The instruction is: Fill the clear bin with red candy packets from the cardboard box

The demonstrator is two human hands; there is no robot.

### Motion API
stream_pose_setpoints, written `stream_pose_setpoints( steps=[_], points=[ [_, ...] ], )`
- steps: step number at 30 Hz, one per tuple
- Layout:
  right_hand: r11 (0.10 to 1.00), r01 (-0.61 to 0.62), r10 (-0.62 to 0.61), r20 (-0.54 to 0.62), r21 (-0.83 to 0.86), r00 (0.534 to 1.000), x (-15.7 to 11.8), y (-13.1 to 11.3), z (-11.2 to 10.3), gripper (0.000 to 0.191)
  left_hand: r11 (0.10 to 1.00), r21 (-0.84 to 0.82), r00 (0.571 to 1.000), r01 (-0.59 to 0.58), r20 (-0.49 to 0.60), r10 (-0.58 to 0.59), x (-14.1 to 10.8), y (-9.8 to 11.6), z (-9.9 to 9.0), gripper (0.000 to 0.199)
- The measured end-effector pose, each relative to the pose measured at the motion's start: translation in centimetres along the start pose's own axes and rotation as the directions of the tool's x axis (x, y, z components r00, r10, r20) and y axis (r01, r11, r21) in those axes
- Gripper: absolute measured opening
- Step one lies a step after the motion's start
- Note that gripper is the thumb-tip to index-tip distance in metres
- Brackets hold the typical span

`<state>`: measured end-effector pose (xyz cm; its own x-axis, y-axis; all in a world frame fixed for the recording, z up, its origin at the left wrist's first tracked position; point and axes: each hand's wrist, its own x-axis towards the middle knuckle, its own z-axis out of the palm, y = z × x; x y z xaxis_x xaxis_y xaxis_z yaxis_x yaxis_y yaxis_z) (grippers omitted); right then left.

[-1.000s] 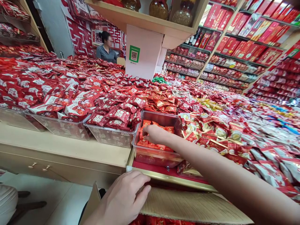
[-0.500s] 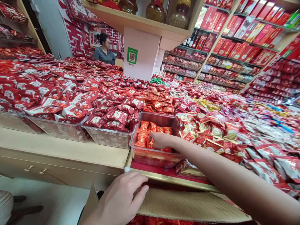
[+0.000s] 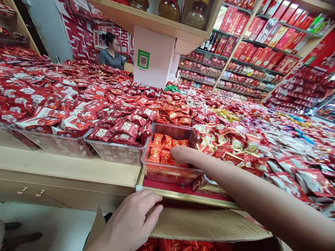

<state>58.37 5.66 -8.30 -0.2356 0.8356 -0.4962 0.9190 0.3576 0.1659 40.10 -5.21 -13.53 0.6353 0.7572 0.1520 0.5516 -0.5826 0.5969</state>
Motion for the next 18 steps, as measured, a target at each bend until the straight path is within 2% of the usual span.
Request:
stream_pose_setpoints(
  steps=[5,12,18],
  points=[
    [0.999,0.041,-0.039,0.044,-0.029,0.998,-0.8,-0.2,-0.4,0.034,1.000,-0.005,0.999,-0.022,-0.025,0.021,0.0,-0.1,0.0,0.019],
    [0.987,0.153,-0.150,0.065,-0.041,0.987,-1.1,0.4,-0.4,0.031,1.000,0.007,0.999,-0.026,-0.040,0.026,-0.1,0.0,0.0,0.018],
    [0.989,0.150,-0.148,0.113,-0.008,0.982,-0.8,-0.1,-0.4,0.029,1.000,0.018,0.999,-0.014,-0.043,0.015,0.0,-0.1,0.1,0.018]
  ],
)
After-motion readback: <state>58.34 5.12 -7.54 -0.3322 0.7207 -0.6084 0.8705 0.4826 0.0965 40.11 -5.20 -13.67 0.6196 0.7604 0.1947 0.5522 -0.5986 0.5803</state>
